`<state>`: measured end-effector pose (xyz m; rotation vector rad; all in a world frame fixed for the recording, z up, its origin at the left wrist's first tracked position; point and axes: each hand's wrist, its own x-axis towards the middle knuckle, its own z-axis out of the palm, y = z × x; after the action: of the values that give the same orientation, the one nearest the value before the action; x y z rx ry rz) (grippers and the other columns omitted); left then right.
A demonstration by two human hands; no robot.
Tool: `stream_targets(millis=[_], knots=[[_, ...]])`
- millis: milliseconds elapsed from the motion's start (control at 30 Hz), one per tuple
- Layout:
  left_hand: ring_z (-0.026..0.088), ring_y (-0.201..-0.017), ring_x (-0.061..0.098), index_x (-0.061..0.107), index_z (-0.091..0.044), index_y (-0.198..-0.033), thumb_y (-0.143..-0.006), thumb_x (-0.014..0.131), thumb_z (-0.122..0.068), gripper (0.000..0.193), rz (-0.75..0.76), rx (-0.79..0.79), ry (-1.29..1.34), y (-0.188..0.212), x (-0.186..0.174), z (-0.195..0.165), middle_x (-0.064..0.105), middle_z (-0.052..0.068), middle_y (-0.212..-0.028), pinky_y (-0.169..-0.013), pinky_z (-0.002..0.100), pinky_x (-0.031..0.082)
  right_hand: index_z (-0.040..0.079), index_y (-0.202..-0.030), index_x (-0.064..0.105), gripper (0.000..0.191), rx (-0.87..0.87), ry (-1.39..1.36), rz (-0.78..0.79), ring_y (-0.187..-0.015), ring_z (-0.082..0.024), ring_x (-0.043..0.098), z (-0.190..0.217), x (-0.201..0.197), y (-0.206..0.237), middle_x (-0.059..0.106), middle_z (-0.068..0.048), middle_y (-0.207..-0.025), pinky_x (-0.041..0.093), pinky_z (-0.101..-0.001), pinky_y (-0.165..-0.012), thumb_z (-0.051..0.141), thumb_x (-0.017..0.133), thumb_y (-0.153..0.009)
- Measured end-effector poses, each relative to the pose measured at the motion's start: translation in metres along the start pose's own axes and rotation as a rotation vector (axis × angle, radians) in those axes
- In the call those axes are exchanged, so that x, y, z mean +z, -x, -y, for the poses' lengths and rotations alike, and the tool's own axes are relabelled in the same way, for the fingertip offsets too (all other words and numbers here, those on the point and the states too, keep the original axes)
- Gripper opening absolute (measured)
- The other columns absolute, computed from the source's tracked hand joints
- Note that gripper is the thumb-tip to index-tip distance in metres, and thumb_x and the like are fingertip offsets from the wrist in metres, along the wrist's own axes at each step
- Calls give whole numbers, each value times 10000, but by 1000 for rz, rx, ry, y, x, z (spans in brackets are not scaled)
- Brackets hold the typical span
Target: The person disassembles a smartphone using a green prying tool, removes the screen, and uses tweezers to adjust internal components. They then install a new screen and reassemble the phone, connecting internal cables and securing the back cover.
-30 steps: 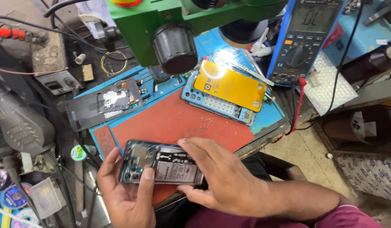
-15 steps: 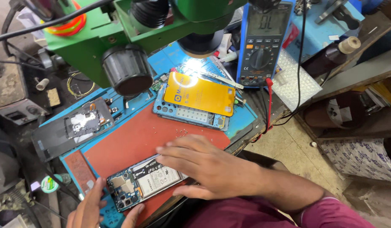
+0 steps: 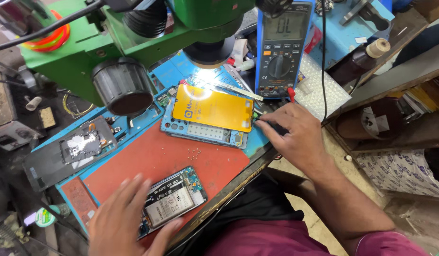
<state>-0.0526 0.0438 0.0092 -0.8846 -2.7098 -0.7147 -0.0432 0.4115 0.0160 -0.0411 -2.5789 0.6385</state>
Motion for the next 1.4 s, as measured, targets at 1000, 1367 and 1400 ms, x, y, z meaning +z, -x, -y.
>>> stream_targets(millis=[1000,1367,1400], knots=[[310,-1291,508,536,-80,-1364,-600,940,-184,870,468,271,103,-190,-1,-41,585,88,-1358,-1151,508,265,71,-931,769,109,-142,-1,-129,-709,-168,654,-7,-7,-1,694,-51,-841,529,-305,-643,136,839,-879],[330,-1326,492,550,-119,-1380,-647,914,-137,818,475,210,189,-182,-4,-31,580,84,-1358,-1090,453,388,-12,-961,720,120,-41,-147,-405,-698,-143,582,-63,-23,26,659,-89,-820,447,-264,-617,41,786,-1046],[330,-1323,501,550,-117,-1385,-657,910,-137,812,467,205,201,-180,-3,-30,582,87,-1364,-1084,457,394,-7,-973,689,145,-22,-280,-467,-694,-130,600,-66,-22,28,657,-78,-836,466,-255,-613,76,773,-1057]])
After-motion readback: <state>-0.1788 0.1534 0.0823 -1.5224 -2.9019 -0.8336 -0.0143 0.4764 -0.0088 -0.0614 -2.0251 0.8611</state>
